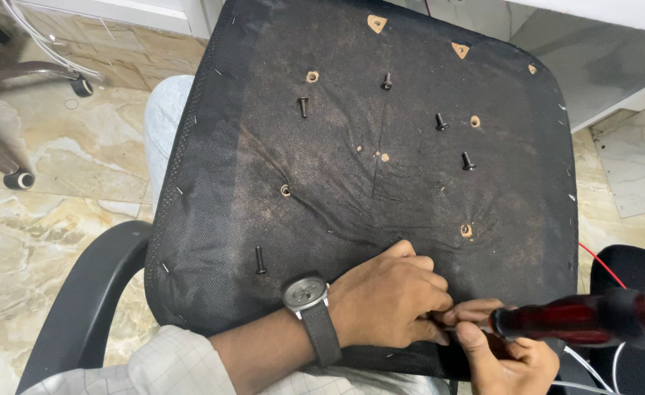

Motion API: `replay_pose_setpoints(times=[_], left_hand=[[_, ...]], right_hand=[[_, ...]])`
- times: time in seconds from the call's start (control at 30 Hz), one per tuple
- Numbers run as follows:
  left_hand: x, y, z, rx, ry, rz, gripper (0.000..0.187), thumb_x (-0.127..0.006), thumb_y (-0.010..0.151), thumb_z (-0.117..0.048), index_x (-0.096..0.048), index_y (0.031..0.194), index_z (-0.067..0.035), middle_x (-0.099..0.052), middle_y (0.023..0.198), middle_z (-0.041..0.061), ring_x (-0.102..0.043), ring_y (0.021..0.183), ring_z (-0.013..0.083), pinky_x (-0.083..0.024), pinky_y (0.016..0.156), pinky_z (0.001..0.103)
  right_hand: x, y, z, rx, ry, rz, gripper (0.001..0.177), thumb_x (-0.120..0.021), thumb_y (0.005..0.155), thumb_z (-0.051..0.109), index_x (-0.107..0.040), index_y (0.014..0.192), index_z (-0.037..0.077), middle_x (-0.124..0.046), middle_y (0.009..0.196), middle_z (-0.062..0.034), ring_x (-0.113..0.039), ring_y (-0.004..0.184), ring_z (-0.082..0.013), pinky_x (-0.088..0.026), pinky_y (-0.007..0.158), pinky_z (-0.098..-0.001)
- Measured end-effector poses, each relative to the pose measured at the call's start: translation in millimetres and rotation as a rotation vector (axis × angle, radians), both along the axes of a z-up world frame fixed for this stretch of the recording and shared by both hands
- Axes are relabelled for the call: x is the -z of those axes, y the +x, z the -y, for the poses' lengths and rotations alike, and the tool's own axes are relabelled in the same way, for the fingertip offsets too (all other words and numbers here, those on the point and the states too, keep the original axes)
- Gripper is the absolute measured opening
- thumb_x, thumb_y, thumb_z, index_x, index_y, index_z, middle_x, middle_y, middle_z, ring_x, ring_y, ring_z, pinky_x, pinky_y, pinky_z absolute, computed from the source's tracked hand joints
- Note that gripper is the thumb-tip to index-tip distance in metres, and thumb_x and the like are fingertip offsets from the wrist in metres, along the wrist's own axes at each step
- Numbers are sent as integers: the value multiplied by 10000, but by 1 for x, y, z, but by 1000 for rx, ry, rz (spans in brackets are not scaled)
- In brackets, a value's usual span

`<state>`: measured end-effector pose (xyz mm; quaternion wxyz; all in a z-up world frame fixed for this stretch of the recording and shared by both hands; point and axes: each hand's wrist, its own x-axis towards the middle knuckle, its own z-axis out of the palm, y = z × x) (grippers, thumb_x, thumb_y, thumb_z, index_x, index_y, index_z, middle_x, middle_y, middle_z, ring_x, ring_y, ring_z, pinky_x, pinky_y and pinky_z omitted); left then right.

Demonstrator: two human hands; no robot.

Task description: The person uses a screwdriver to tighten screws into a black fabric-covered chair seat. They place screws into pre-drilled holes and turn the screwdriver to secure them, working on multiple attachment points on the seat.

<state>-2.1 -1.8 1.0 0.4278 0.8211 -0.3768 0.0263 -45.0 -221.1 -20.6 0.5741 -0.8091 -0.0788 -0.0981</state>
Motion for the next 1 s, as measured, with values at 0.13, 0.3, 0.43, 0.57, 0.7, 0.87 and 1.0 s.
replay_pose_setpoints(times=[0.13, 0.3, 0.43, 0.57, 0.7, 0.87, 1.0], left_hand=[[1, 0, -1, -4, -58, 52, 261, -787, 795, -400, -763, 842, -145, -688, 780, -56, -570, 779, 125, -416, 847, 312], [-2, 2, 0, 8, 23, 27, 234, -800, 800, -374, -762, 818, -143, -690, 756, -57, -574, 766, 128, -419, 842, 325], [-3, 4, 1, 1, 18, 51, 225, -804, 778, -363, -763, 819, -146, -693, 759, -66, -583, 786, 126, -414, 850, 331], [-2, 6, 0, 37, 32, 35, 268, -803, 784, -408, -762, 815, -145, -681, 731, -69, -576, 772, 127, -402, 838, 333], [-1, 7, -1, 53, -31, 41, 263, -788, 795, -421, -773, 843, -163, -688, 765, -84, -575, 786, 117, -405, 849, 321], [-1, 6, 0, 38, 20, 22, 265, -789, 799, -416, -774, 838, -155, -691, 760, -74, -579, 782, 118, -411, 849, 320], [-1, 6, 0, 34, 29, 30, 275, -790, 801, -416, -772, 850, -146, -697, 767, -64, -580, 783, 128, -410, 852, 328]], right_hand=[[0, 2, 0, -140, 74, 118, 57, -703, 905, 8, -676, 897, -42, -756, 863, -171, -768, 853, -233, -627, 850, -357], [-6, 1, 2, -78, -122, 88, 74, -730, 831, -24, -710, 896, -54, -730, 851, -160, -715, 804, -204, -568, 782, -316], [-3, -3, -5, -33, 33, 54, 137, -736, 815, -56, -673, 937, -63, -721, 904, -161, -709, 878, -194, -573, 830, -304], [-1, -7, -6, 56, 24, -10, 90, -706, 845, -75, -689, 933, -82, -727, 926, -182, -720, 879, -220, -574, 831, -325], [-1, -5, -8, -34, 121, 73, 52, -660, 948, -36, -677, 964, -82, -722, 959, -194, -733, 908, -238, -601, 898, -354], [-7, -1, -3, -189, 134, 57, 93, -638, 980, -11, -696, 974, -83, -738, 931, -208, -739, 915, -258, -598, 914, -375], [-7, -9, -11, 7, 169, -8, 188, -683, 873, -49, -627, 1051, -78, -726, 916, -220, -745, 880, -274, -615, 835, -385]])
